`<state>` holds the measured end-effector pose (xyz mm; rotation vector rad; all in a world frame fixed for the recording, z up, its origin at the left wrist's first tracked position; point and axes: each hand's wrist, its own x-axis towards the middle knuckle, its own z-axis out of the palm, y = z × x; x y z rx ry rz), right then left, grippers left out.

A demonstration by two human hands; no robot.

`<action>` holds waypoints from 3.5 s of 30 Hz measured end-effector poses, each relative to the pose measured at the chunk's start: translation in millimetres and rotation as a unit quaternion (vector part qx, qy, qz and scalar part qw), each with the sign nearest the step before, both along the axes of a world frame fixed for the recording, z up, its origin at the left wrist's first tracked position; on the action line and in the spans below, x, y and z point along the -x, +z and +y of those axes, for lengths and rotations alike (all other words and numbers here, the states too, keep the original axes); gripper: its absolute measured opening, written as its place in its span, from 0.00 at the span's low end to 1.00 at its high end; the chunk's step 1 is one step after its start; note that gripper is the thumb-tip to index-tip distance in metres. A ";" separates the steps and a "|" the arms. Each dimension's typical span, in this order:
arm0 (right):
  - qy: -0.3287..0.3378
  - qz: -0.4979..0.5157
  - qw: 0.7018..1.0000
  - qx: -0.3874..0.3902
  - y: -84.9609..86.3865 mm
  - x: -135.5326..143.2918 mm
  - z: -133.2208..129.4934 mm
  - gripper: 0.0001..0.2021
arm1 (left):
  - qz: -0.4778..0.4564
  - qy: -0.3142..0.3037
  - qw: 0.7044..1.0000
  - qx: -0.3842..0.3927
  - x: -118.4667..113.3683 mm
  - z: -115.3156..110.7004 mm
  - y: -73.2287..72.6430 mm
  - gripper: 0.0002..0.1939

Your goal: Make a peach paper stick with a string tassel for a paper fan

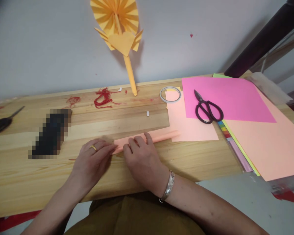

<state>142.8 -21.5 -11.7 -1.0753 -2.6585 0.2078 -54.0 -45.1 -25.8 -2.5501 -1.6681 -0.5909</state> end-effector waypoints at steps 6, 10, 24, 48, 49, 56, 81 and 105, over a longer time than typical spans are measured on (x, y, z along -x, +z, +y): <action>-0.008 0.002 1.000 -0.021 -4.0 1.7 -1.7 0.12 | -0.005 0.014 0.999 -0.033 -2.1 -0.9 -4.2 0.10; -0.011 -0.003 1.000 -0.021 -4.4 2.0 -2.4 0.14 | -0.034 0.035 0.998 -0.028 4.0 -3.4 1.5 0.13; -0.008 -0.008 1.000 -0.025 -2.5 1.4 -2.4 0.15 | 0.007 0.043 0.995 -0.092 -6.8 -11.9 -9.2 0.10; -0.033 -0.025 0.999 -0.010 0.3 19.3 -0.5 0.07 | 0.074 -0.012 0.994 -0.085 -0.7 -13.2 -13.0 0.15; -0.043 -0.030 0.999 -0.006 0.6 17.1 1.6 0.06 | 0.076 -0.010 0.993 -0.086 -0.2 -13.0 -13.7 0.15; -0.120 -0.063 0.990 -0.027 1.4 -19.7 21.2 0.13 | 0.069 -0.002 0.994 -0.086 -1.3 -12.6 -13.8 0.16; -0.185 -0.076 0.975 -0.099 2.9 -90.9 30.9 0.08 | 0.063 -0.015 0.994 -0.087 2.1 -9.4 -13.9 0.15; -0.172 -0.136 0.974 -0.062 -6.6 -80.3 26.3 0.13 | 0.049 0.002 0.996 -0.079 1.9 -11.7 -16.8 0.15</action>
